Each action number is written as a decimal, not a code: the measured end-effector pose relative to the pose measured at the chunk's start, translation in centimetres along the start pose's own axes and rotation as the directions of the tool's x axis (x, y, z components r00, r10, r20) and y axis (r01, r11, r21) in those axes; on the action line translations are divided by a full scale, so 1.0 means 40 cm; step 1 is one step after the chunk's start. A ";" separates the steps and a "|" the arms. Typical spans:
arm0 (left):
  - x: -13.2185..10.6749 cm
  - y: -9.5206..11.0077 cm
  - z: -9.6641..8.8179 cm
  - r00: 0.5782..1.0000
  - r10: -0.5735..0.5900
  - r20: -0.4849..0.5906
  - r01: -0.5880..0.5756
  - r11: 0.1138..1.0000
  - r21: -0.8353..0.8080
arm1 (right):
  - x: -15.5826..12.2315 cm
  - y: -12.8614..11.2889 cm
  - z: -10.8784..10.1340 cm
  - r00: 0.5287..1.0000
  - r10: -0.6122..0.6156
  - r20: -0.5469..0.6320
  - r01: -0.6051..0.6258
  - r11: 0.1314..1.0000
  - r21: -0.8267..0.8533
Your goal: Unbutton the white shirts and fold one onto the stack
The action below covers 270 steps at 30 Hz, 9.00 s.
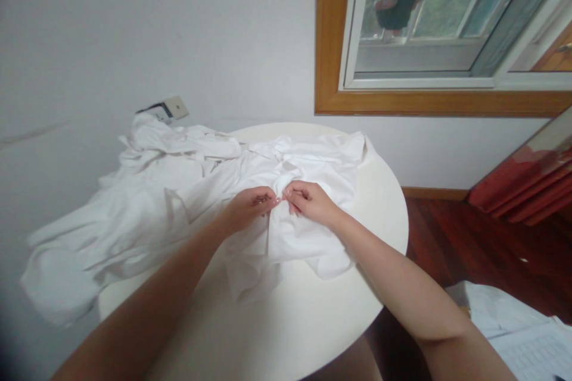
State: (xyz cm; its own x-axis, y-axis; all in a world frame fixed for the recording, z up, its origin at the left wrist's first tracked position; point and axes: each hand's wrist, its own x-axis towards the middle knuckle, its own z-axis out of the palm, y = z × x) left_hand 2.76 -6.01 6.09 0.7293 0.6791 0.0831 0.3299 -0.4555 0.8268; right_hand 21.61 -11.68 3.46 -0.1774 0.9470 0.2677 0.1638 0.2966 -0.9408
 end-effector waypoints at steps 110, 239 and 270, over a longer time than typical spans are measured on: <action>-0.032 -0.039 0.064 0.960 0.237 0.151 -0.268 0.608 0.748 | 0.117 0.119 -0.192 0.885 0.414 -0.213 -0.337 0.254 -0.907; 0.114 -0.197 0.083 0.942 0.247 -0.225 0.058 0.542 0.838 | 0.113 0.025 -0.142 0.946 0.325 0.012 -0.115 0.369 -0.922; 0.092 -0.185 0.069 0.974 0.092 -0.208 0.111 0.608 0.786 | 0.172 0.115 -0.111 0.938 0.278 -0.205 -0.275 0.244 -0.930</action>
State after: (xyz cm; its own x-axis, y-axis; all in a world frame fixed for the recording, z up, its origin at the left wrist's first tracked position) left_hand 4.64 -1.72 -1.26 0.6159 0.7392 0.2724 0.7525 -0.6544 0.0744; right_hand 25.44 -3.25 1.90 0.0781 0.9964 0.0326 0.9912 -0.0741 -0.1097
